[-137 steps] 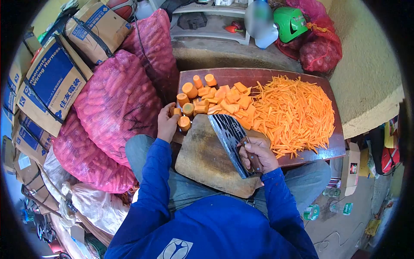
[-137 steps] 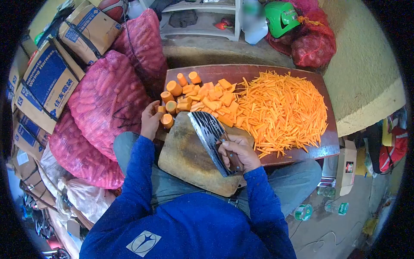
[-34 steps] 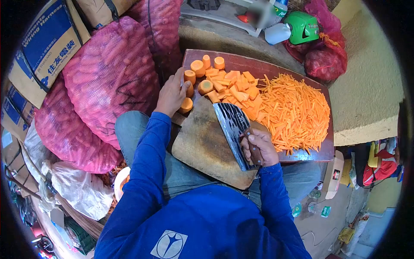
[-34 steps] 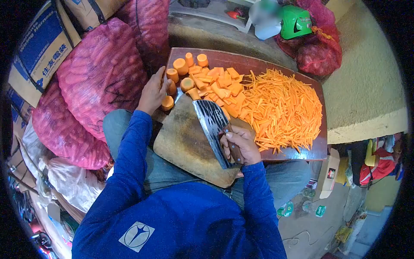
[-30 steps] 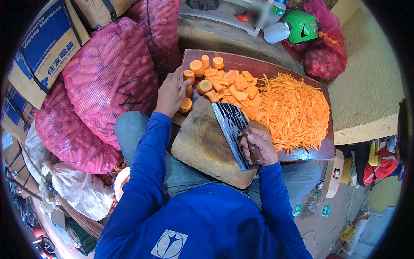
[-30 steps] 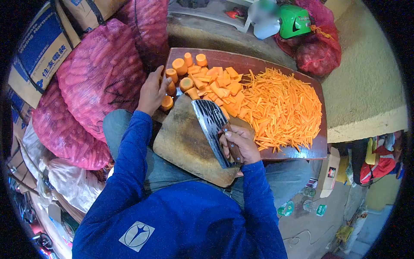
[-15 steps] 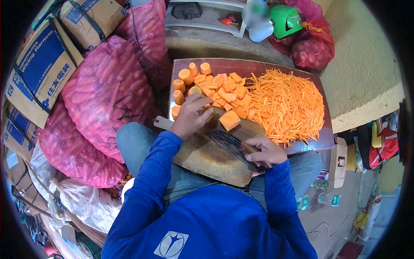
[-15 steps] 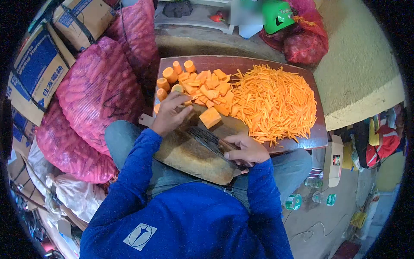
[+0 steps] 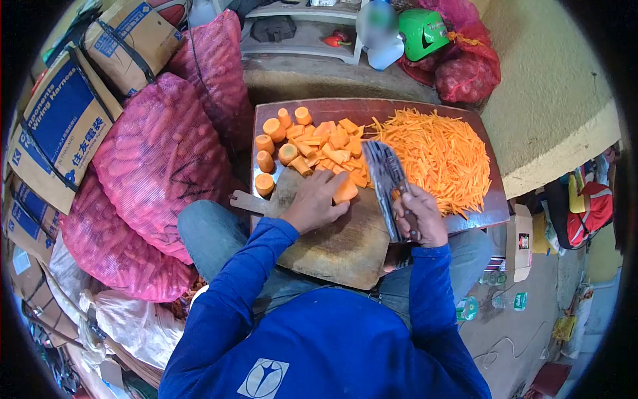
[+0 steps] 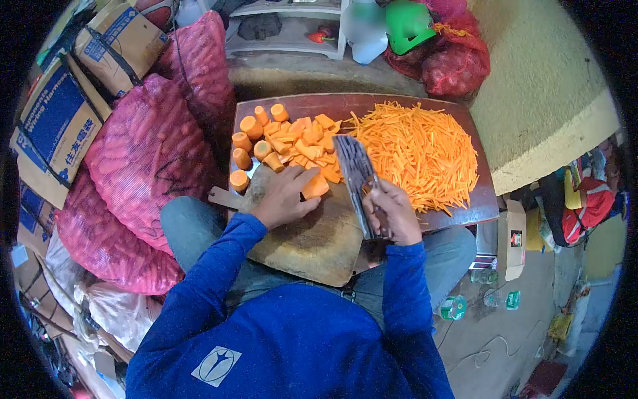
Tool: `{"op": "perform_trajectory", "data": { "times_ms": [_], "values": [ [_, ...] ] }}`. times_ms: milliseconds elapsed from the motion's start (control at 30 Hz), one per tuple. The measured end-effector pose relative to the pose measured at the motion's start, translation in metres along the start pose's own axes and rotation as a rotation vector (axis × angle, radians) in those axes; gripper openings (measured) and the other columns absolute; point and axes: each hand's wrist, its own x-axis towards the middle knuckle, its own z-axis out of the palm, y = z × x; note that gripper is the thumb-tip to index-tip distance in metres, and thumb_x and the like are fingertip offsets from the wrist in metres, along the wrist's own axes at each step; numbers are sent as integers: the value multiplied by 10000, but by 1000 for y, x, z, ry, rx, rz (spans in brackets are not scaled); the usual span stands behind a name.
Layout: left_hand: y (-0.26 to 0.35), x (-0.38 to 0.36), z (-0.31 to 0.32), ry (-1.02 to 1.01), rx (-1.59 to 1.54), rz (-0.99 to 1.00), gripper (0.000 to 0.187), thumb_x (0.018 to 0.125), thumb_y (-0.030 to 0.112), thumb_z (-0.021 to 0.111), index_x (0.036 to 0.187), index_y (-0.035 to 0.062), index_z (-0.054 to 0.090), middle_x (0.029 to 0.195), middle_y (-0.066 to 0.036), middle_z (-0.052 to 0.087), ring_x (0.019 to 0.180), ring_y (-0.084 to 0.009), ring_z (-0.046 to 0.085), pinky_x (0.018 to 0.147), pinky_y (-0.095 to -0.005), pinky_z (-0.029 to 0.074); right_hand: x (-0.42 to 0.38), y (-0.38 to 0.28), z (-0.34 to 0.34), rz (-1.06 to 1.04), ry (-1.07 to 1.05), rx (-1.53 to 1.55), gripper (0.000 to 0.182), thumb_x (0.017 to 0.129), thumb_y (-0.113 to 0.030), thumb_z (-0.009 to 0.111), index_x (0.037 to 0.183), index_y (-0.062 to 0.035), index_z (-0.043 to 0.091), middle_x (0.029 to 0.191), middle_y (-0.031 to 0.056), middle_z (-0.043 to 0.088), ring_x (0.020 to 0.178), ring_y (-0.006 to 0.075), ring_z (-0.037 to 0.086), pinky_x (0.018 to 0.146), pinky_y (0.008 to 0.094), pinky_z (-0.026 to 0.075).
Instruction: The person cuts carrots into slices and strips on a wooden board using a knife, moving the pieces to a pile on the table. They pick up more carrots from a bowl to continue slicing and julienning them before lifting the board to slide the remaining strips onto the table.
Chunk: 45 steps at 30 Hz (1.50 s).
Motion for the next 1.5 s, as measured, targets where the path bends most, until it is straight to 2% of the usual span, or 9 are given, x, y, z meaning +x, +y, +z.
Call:
{"op": "perform_trajectory", "data": {
  "times_ms": [333,600,733,1000,1133,1200,1400,1433,1500],
  "values": [
    [5,-22,-43,154,32,-47,639,766,140,837,1361,33,630,1199,-219,656,1090,-402,625,961,-470,517,3,3,17,156,-92,-230,173,1057,-238,628,1019,-69,627,728,-72,525,497,15,465,439,188,345],
    [-8,-33,-47,189,-62,-66,582,751,81,885,1291,43,671,1218,-182,652,1141,-373,628,987,-444,524,1,-2,16,244,-259,-369,378,1017,-193,673,1352,-21,640,735,-63,511,536,38,452,500,231,384],
    [-8,-33,-40,189,-20,-11,558,776,116,906,1271,30,664,1210,-183,647,1121,-363,653,955,-427,546,2,0,15,171,-263,-505,420,1007,-190,681,1381,-8,618,778,-50,533,568,39,452,516,235,395],
    [-2,-24,-26,250,20,-88,456,833,145,876,1201,-10,656,1166,-188,646,1038,-375,663,882,-419,555,-1,-3,25,29,-224,-746,358,957,-160,710,1271,1,654,816,78,601,779,200,574,764,369,522],
    [-3,-23,-24,274,-30,-55,386,852,108,832,1179,-5,662,1110,-189,659,997,-379,670,858,-422,551,0,-1,25,-19,-244,-806,310,960,-172,706,1217,-4,663,797,111,589,766,184,556,754,374,515],
    [2,-28,-26,260,-39,-38,371,847,124,818,1168,12,671,1079,-191,667,933,-385,682,816,-446,567,0,3,23,-65,-250,-826,284,970,-182,696,1186,-3,657,810,187,623,775,280,645,770,431,529],
    [41,-66,-23,175,32,-31,413,807,104,848,1164,7,665,1123,-204,628,985,-386,671,827,-432,573,-21,-3,35,-122,-194,-994,339,988,-173,665,1275,-2,603,1036,300,681,994,513,648,826,520,540],
    [45,-68,-20,196,-1,-32,427,801,110,860,1170,9,670,1180,-215,621,1052,-399,658,870,-439,570,-28,-4,38,-112,-187,-984,339,988,-173,665,1275,-2,603,1036,300,681,994,513,648,826,520,540],
    [47,-71,-18,222,46,11,383,814,72,848,1143,23,658,1191,-191,566,904,-341,673,763,-421,586,-43,-8,42,-179,-205,-920,403,990,-159,664,1348,5,575,1081,298,684,1038,496,666,863,506,549]
  ]
}}
